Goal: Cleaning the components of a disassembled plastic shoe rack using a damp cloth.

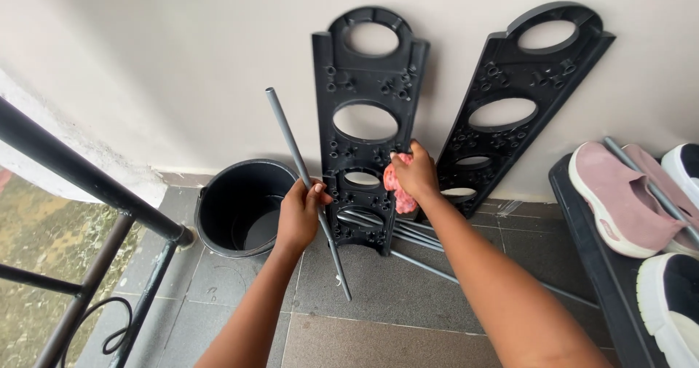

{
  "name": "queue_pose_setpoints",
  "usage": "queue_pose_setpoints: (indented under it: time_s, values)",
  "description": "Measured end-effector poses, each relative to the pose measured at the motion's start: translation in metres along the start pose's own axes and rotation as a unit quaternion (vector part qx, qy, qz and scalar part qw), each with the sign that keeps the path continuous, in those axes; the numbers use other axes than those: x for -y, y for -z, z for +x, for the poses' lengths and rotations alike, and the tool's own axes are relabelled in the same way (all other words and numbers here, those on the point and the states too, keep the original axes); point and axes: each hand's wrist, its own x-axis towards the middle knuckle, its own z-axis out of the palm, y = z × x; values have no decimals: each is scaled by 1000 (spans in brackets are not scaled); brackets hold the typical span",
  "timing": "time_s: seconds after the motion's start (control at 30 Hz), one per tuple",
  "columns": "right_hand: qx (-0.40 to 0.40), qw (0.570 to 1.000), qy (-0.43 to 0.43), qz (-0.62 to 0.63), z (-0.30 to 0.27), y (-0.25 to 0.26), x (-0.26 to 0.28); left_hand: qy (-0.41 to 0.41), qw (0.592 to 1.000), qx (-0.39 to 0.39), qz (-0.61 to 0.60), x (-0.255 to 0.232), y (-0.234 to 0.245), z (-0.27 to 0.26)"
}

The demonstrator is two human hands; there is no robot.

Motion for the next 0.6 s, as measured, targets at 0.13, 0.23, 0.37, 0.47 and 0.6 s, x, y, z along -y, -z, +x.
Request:
queue_pose_setpoints:
  time_s: [0.13,0.23,0.37,0.47,0.6]
  values:
    - [-17,999,28,16,10,-18,19,21,1000,-5,4,10,6,-1]
    - [-26,999,32,13,4,-19,38,18,1000,-6,5,16,6,1]
    - [-25,999,-29,10,-3,-15,43,17,1000,4,3,24,-2,1]
    - [-17,999,-34,0,-4,-7,38,13,1000,12,9,20,-12,1]
    - [-28,999,-3,-22,-10,4,25,39,998,33,37,0,-24,-2]
